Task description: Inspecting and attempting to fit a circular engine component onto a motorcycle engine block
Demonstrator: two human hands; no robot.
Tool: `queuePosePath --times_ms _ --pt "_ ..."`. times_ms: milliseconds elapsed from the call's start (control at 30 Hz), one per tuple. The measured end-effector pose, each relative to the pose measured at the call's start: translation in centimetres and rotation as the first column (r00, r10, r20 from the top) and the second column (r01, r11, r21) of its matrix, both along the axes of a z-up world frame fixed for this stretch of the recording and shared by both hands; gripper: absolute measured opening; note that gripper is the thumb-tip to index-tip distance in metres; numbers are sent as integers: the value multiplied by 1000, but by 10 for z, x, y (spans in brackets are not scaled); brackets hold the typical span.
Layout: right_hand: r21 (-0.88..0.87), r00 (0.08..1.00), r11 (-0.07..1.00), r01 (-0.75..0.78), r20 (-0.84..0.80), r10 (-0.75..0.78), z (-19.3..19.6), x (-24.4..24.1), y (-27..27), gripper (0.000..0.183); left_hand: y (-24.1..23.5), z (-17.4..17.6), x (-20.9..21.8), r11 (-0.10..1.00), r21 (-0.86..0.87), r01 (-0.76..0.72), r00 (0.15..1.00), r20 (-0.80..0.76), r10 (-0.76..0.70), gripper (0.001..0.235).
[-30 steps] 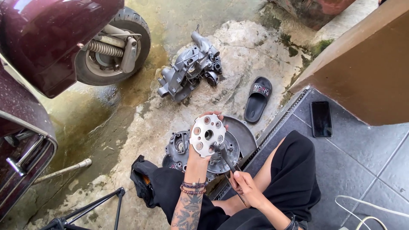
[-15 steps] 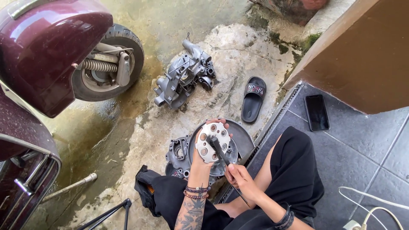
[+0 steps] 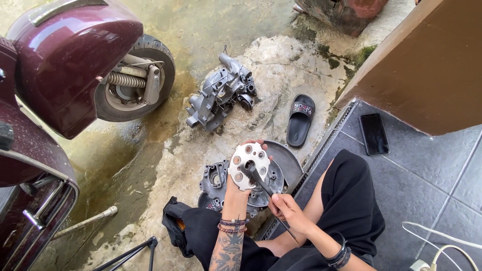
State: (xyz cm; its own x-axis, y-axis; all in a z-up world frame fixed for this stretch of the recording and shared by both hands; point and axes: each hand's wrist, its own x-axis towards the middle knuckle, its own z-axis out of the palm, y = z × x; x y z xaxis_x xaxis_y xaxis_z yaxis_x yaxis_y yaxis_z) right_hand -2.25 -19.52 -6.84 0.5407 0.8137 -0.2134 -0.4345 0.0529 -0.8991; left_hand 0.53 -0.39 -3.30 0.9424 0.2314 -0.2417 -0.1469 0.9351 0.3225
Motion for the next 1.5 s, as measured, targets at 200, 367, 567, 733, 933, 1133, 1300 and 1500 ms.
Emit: queuePosePath --times_ms 200,367,567,733,933,1133,1300,1500 --pt "7 996 1000 -20 -82 20 6 -21 4 52 6 1 -3 1000 -6 -18 999 -39 18 19" --pt "-77 999 997 12 -33 -15 -9 -23 -1 54 8 2 -8 999 -12 -34 995 -91 33 21" --pt "-46 1000 999 27 2 -27 0 -17 0 54 12 2 -10 996 63 -65 996 -51 69 20" --pt "-113 993 993 -34 -114 21 7 -27 -4 52 11 3 -6 994 79 -82 995 -42 85 21" --pt "58 996 995 85 -2 -85 13 -11 4 38 6 7 -10 999 29 -26 1000 9 25 31" --pt "-52 997 998 41 -66 -44 -5 -28 -5 46 16 2 -10 989 102 -103 990 -86 112 26" --pt "0 989 990 139 -48 -139 -7 -12 1 42 11 5 -7 998 63 -30 995 -90 36 35" --pt "-68 988 990 123 -90 -129 -15 -19 1 41 15 3 -11 994 24 -102 995 -17 103 29"
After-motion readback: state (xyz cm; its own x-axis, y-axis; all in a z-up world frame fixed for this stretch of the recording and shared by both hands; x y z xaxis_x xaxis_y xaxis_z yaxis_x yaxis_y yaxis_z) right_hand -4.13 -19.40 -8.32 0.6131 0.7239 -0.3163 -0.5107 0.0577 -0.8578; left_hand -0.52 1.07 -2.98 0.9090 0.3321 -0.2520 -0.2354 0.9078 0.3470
